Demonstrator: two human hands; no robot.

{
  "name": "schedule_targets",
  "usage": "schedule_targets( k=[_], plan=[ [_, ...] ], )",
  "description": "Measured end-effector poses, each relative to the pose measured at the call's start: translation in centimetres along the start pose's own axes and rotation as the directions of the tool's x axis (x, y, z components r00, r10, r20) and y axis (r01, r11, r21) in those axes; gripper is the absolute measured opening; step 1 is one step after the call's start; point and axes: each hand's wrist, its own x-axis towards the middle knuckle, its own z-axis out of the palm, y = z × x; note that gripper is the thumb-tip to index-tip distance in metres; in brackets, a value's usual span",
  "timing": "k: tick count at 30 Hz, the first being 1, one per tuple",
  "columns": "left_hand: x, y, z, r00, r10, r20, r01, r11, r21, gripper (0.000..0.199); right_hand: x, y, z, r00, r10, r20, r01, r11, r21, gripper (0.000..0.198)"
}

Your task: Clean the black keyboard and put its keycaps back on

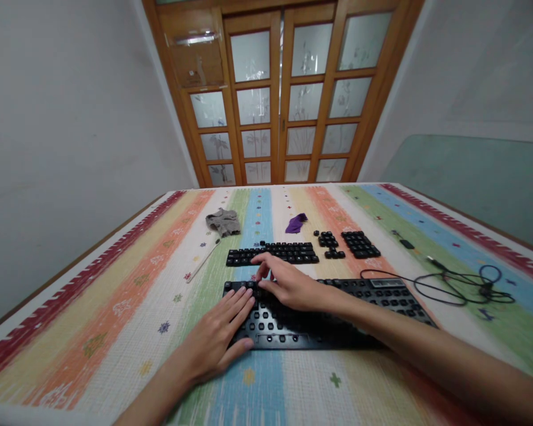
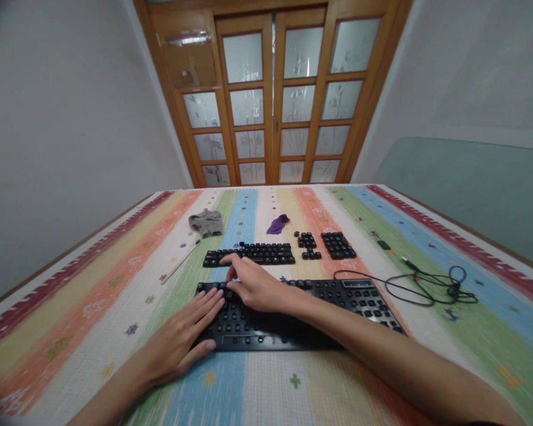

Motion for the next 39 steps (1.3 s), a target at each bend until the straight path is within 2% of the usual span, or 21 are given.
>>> schedule_targets(
  k=[4,11,18,27,32,35,39],
  plan=[
    [0.0,0.0,0.1,1.000,0.004,-0.001,-0.004,1.000,0.015,0.069,-2.5,-1.2,1.3,0.997,-0.071,0.026,0.073,0.994,-0.087,0.034],
    [0.0,-0.2,0.6,0.999,0.009,-0.051,-0.007,0.999,0.049,0.067,-3.4,-0.7,3.3,0.995,-0.099,-0.006,0.097,0.983,-0.158,0.038],
    [0.2,-0.2,0.3,0.998,0.024,-0.052,-0.019,0.996,0.089,0.061,-3.6,-0.9,3.6,0.992,-0.123,-0.013,0.116,0.962,-0.249,0.032],
    [1.3,-0.3,-0.8,0.998,0.036,-0.044,-0.031,0.993,0.114,0.051,-3.4,-1.2,3.7,0.993,-0.109,-0.044,0.092,0.954,-0.287,0.022],
    [1.9,0.3,-0.6,0.988,0.067,-0.137,-0.050,0.991,0.126,0.045,-3.4,-0.7,4.2,0.992,-0.121,-0.025,0.099,0.896,-0.433,0.018],
    [1.9,0.7,-0.4,0.979,0.086,-0.187,-0.065,0.991,0.118,0.042,-3.6,-0.4,4.7,0.991,-0.124,-0.045,0.082,0.850,-0.520,0.023],
    [1.8,0.8,-0.3,0.978,0.075,-0.193,-0.062,0.995,0.076,0.042,-4.2,-1.1,5.7,0.984,-0.176,-0.001,0.129,0.728,-0.673,0.034]
  ],
)
